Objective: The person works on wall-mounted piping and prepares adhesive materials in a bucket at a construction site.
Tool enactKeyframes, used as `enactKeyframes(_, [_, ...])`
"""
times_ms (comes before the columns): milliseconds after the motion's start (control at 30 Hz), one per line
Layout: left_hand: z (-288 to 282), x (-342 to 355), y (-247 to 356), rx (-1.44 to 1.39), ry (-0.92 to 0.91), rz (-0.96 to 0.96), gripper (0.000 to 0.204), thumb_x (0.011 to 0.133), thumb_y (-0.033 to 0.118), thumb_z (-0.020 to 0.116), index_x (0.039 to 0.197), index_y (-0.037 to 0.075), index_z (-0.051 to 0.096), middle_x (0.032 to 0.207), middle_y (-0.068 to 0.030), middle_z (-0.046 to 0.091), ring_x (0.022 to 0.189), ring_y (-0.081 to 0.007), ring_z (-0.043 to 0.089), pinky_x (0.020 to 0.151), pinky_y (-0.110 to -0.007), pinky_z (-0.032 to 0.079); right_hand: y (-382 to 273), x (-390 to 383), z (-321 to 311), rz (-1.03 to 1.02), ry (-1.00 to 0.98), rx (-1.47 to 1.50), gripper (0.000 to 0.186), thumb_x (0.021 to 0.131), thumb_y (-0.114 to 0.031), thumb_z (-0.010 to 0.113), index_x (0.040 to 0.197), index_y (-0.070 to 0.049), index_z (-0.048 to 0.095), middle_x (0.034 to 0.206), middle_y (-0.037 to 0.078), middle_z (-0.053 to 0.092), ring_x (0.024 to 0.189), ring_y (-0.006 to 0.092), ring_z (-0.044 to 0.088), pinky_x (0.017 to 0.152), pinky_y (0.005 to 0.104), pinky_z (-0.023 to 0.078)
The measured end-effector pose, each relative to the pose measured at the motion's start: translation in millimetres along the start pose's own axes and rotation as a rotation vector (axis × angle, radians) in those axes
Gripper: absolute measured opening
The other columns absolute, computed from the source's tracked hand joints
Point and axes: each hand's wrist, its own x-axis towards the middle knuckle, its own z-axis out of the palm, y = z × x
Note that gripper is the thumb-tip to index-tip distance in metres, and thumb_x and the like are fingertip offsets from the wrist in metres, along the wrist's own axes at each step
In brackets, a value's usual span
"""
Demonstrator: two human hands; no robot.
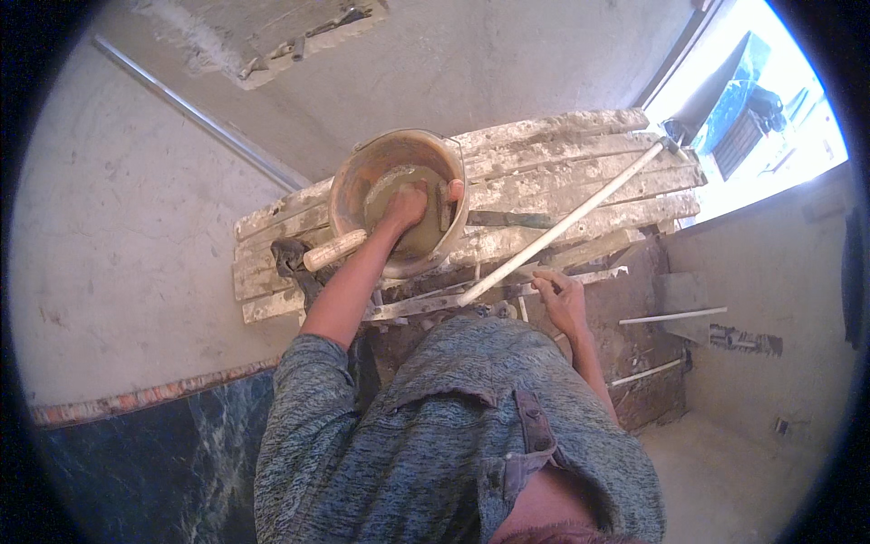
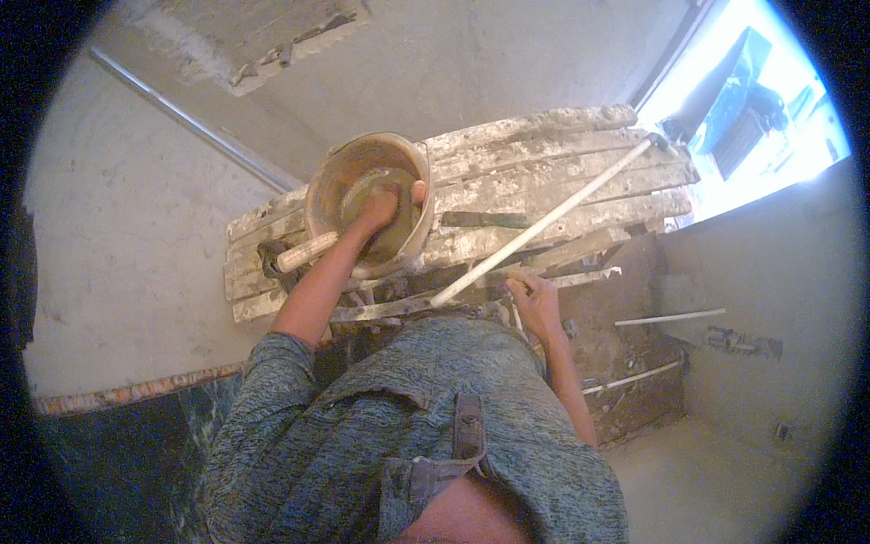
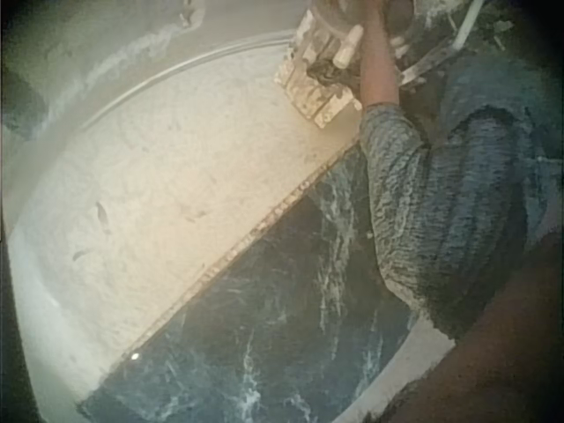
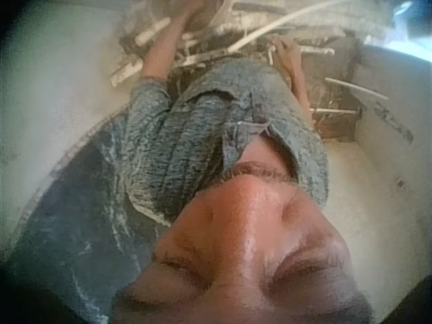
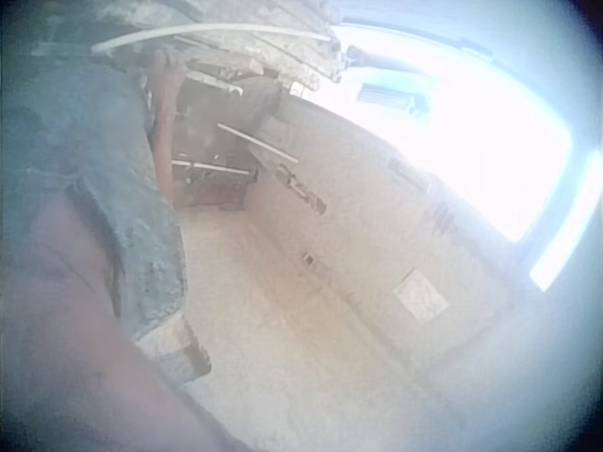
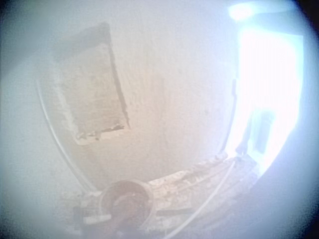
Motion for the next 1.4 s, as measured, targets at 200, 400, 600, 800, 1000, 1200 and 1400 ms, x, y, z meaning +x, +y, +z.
enactKeyframes(200, [-16, -4, 8, -0.142, -0.13, 0.046, 0.038, 0.088, 0.03, 0.045, 0.097, -0.001, 0.064, 0.111, -0.0291, 0.061, 0.108, -0.0425, 0.058, 0.091, -0.05, 0.043, -2, -4, -2, 0.053, 0.0, 0.017, 0.024, 0.087, -0.022, 0.063, 0.101, -0.004, 0.069, 0.087, 0.015, 0.069, 0.078, 0.024, 0.066, 0.072, 0.0332, 0.05])
enactKeyframes(400, [-21, -8, 15, -0.118, -0.243, -0.008, 0.043, 0.087, 0.027, 0.039, 0.108, -0.002, 0.064, 0.117, -0.0269, 0.06, 0.112, -0.0408, 0.057, 0.096, -0.048, 0.041, 2, -4, 0, 0.054, -0.004, 0.016, 0.024, 0.086, -0.022, 0.063, 0.101, -0.004, 0.069, 0.087, 0.015, 0.069, 0.078, 0.0229, 0.066, 0.073, 0.0328, 0.05])
enactKeyframes(600, [-30, -27, 40, -0.043, -0.193, -0.071, 0.046, 0.087, 0.025, 0.04, 0.115, -0.004, 0.061, 0.123, -0.0277, 0.056, 0.117, -0.0413, 0.053, 0.101, -0.046, 0.04, -1, -4, -2, 0.073, 0.001, 0.033, 0.024, 0.086, -0.021, 0.063, 0.101, -0.004, 0.07, 0.09, 0.014, 0.07, 0.082, 0.0231, 0.067, 0.075, 0.033, 0.05])
enactKeyframes(800, [-14, -19, 19, -0.008, -0.132, 0.013, 0.044, 0.087, 0.024, 0.043, 0.116, -0.004, 0.061, 0.118, -0.0316, 0.057, 0.114, -0.0431, 0.055, 0.099, -0.047, 0.042, 4, -2, 0, -0.014, 0.009, -0.016, 0.023, 0.088, -0.017, 0.064, 0.104, -0.001, 0.069, 0.082, 0.006, 0.069, 0.068, 0.0109, 0.062, 0.062, 0.0259, 0.05])
enactKeyframes(1000, [-12, -13, 15, -0.091, -0.038, 0.0, 0.038, 0.089, 0.024, 0.045, 0.107, -0.005, 0.064, 0.107, -0.034, 0.06, 0.107, -0.0439, 0.058, 0.094, -0.048, 0.045, 9, -1, 3, -0.019, 0.014, 0.007, 0.023, 0.088, -0.016, 0.064, 0.104, -0.001, 0.069, 0.081, 0.006, 0.069, 0.068, 0.0107, 0.062, 0.061, 0.0253, 0.05])
enactKeyframes(1200, [-35, -30, 39, -0.17, -0.08, -0.015, 0.037, 0.089, 0.022, 0.046, 0.112, -0.001, 0.063, 0.112, -0.0321, 0.059, 0.111, -0.0423, 0.057, 0.097, -0.047, 0.043, 15, -1, 3, -0.025, 0.015, 0.007, 0.023, 0.088, -0.016, 0.064, 0.104, -0.001, 0.07, 0.081, 0.005, 0.069, 0.066, 0.0103, 0.06, 0.06, 0.0253, 0.049])
enactKeyframes(1400, [-14, -20, 17, -0.097, -0.025, 0.014, 0.039, 0.089, 0.022, 0.046, 0.118, 0.001, 0.061, 0.116, -0.0315, 0.058, 0.113, -0.0433, 0.055, 0.098, -0.048, 0.042, 13, 2, 2, -0.022, 0.006, -0.015, 0.024, 0.088, -0.018, 0.064, 0.104, -0.001, 0.07, 0.08, 0.006, 0.069, 0.065, 0.0109, 0.061, 0.061, 0.0262, 0.049])
